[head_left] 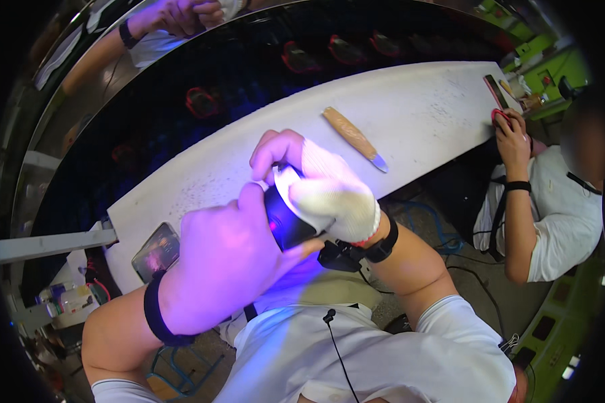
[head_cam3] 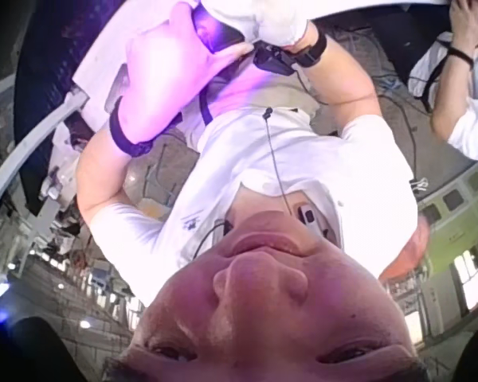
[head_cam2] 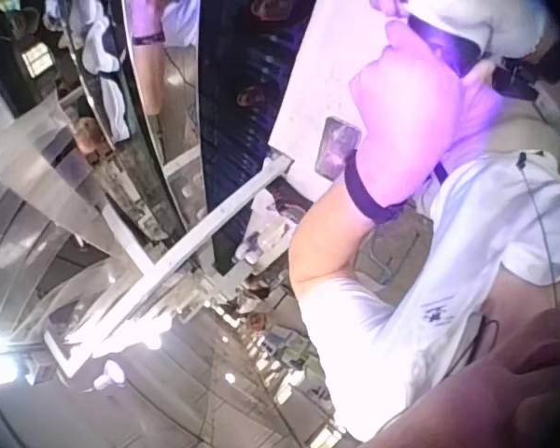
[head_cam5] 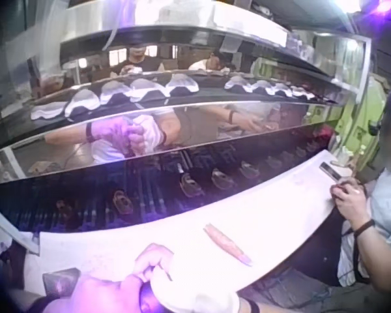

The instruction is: The recorder is checking and refining the assembly of a sneaker, specifically focusing on the upper part and the sole.

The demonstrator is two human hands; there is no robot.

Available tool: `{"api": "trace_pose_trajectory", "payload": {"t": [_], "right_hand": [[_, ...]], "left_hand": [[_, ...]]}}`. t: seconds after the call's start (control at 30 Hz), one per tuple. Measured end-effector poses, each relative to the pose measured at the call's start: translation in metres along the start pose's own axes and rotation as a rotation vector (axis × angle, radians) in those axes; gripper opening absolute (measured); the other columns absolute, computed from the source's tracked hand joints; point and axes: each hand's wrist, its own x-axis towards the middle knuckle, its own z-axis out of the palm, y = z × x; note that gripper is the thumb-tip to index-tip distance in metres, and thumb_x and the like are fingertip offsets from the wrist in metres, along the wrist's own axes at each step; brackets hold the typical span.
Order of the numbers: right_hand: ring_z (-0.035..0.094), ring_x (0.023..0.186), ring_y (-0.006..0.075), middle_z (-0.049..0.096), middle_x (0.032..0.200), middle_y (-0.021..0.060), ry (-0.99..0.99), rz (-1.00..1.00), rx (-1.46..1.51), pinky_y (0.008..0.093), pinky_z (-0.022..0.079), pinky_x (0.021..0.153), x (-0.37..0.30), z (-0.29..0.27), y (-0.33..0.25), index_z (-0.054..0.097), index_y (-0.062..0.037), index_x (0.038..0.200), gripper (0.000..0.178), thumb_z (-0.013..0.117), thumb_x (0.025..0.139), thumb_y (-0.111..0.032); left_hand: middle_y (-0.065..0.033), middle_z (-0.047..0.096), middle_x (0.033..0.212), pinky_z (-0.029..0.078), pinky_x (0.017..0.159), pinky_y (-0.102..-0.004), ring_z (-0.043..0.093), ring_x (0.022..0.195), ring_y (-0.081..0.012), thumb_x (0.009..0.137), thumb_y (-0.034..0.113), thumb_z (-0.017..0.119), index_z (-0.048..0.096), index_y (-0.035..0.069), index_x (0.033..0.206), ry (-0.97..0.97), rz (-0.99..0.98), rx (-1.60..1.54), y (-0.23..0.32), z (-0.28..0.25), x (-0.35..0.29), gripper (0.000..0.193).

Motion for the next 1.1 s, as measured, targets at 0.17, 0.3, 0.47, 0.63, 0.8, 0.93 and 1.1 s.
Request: {"api": "trace_pose_trajectory", "payload": {"t": [0.17, 0.3, 0.47, 0.63, 0.8, 0.93, 1.1], "right_hand": [[0.059, 0.130, 0.0313, 0.062, 0.136, 0.0183, -0.054, -0.115, -0.347, 0.0442, 0.040, 0.115, -0.049, 0.004, -0.020, 0.058, 0.0044, 0.140, 0.061, 0.048, 0.106, -0.045], [0.054, 0.143, 0.0412, 0.058, 0.148, 0.0258, -0.143, -0.154, -0.632, 0.0513, 0.040, 0.120, -0.070, 0.031, -0.033, 0.050, 0.0064, 0.148, 0.075, 0.074, 0.093, -0.039], [0.063, 0.122, 0.0534, 0.059, 0.140, 0.0317, -0.025, -0.259, -1.055, 0.0560, 0.054, 0.102, -0.060, 0.046, 0.019, 0.043, 0.0021, 0.150, 0.094, 0.089, 0.075, -0.030], [0.067, 0.083, 0.0402, 0.066, 0.099, 0.0200, -0.106, -0.620, -1.081, 0.0498, 0.054, 0.073, -0.034, 0.032, 0.030, 0.052, -0.0028, 0.142, 0.071, 0.083, 0.080, -0.018], [0.067, 0.098, 0.0423, 0.064, 0.116, 0.0234, 0.155, -0.839, -1.204, 0.0485, 0.052, 0.087, 0.067, -0.029, -0.126, 0.051, -0.0083, 0.147, 0.069, 0.078, 0.087, -0.030], [0.067, 0.117, 0.0450, 0.062, 0.136, 0.0273, 0.834, -0.888, -1.443, 0.0472, 0.052, 0.105, 0.194, -0.086, -0.284, 0.049, -0.0114, 0.153, 0.072, 0.074, 0.094, -0.045], [0.059, 0.133, 0.0437, 0.060, 0.145, 0.0258, 0.889, -0.390, -1.850, 0.0461, 0.045, 0.114, 0.294, -0.171, -0.379, 0.047, -0.0206, 0.159, 0.067, 0.063, 0.099, -0.045]], "left_hand": [[-0.0060, 0.061, 0.065, 0.056, 0.054, -0.0386, 0.065, 0.052, -0.0213, 0.071, 0.065, 0.089, 0.060, -0.003, 0.103, 0.052, 0.329, 0.005, 0.009, 0.012, -0.019, 0.080], [-0.0119, 0.066, 0.095, 0.059, 0.069, -0.0402, 0.070, 0.084, -0.0267, 0.069, 0.059, 0.090, 0.063, 0.000, 0.117, 0.099, 0.501, 0.077, -0.021, -0.003, -0.042, 0.081], [-0.0235, 0.037, 0.158, 0.043, 0.118, -0.0512, 0.044, 0.143, -0.0484, 0.067, 0.031, 0.098, 0.050, 0.006, 0.145, 0.024, 0.151, -0.631, -0.039, -0.007, -0.096, 0.095], [-0.0229, 0.032, 0.164, 0.041, 0.119, -0.0487, 0.042, 0.149, -0.0394, 0.076, 0.022, 0.095, 0.045, 0.008, 0.153, 0.223, 0.214, -0.891, -0.067, 0.009, -0.126, 0.093], [-0.0184, 0.052, 0.153, 0.044, 0.116, -0.0459, 0.050, 0.144, -0.0305, 0.088, 0.013, 0.082, 0.041, 0.003, 0.154, 0.608, -0.104, -1.000, -0.164, 0.012, -0.095, 0.079], [-0.0165, 0.065, 0.131, 0.052, 0.106, -0.0418, 0.065, 0.121, -0.0289, 0.086, 0.004, 0.080, 0.056, 0.003, 0.136, 0.784, -0.443, -0.577, -0.282, 0.039, -0.031, 0.055], [-0.0084, 0.073, 0.118, 0.056, 0.088, -0.0387, 0.070, 0.106, -0.0232, 0.084, 0.022, 0.086, 0.070, 0.006, 0.128, 0.624, -1.119, -1.004, -0.429, 0.092, 0.027, 0.050]]}}
